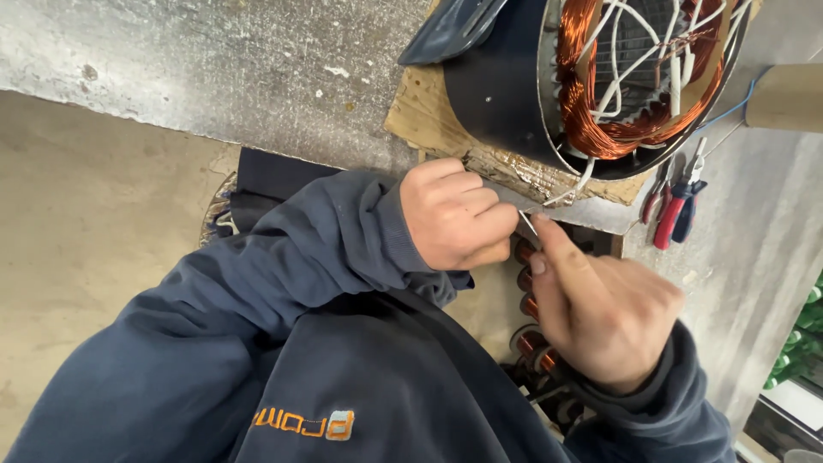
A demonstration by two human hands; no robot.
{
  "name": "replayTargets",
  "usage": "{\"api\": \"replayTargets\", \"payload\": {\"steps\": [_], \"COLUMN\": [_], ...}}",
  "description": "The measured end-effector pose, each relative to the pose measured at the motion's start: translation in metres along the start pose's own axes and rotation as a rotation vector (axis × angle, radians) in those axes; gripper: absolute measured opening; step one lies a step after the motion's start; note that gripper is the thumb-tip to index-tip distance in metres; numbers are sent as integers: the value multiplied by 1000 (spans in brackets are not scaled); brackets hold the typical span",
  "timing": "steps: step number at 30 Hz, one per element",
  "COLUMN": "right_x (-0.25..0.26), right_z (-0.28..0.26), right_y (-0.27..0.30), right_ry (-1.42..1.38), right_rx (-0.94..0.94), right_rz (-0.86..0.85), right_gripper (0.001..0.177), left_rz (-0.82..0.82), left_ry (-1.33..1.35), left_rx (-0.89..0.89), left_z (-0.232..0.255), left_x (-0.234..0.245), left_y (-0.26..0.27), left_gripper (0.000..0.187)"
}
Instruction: The person strips the white insulation from the ends of copper wires using a utility knife and pliers. They then twist the exposed copper strands together by hand.
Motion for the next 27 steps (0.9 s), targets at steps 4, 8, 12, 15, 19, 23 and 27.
{"api": "replayTargets", "payload": {"steps": [4, 8, 12, 15, 19, 23, 27], "right_x": [4, 9, 19, 4, 12, -2, 16], "right_z": [4, -5, -6, 0, 1, 2, 20], "right_y": [0, -2, -7, 6, -4, 1, 20], "right_ry": [23, 72, 94, 52, 81, -6, -214], "right_rx": [-24, -1, -7, 0, -33, 11, -101], "right_rz": [5, 37, 76, 41, 50, 23, 109], "right_gripper": [33, 31, 31, 29, 31, 30, 26], "left_rz": [1, -4, 0, 7, 5, 10, -23], "left_ry": [-9, -32, -24, -24, -24, -16, 81], "left_rx": [-11, -21, -34, -38, -40, -23, 19], "left_z": [1, 4, 6, 6, 7, 8, 3], "left_x": [0, -1, 0, 0, -1, 2, 14], "left_y": [1, 1, 1, 1, 0, 1, 2], "left_gripper": [31, 31, 30, 30, 30, 29, 25]}}
Point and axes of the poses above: each hand's wrist, its own y-axis away from the middle knuckle, its own x-axis out of the back of the hand, z = x × y, the point moved 8 cm from there along -y, towards the middle knuckle, and after that the axes turned 8 degrees about -z, right-handed, at the moved point
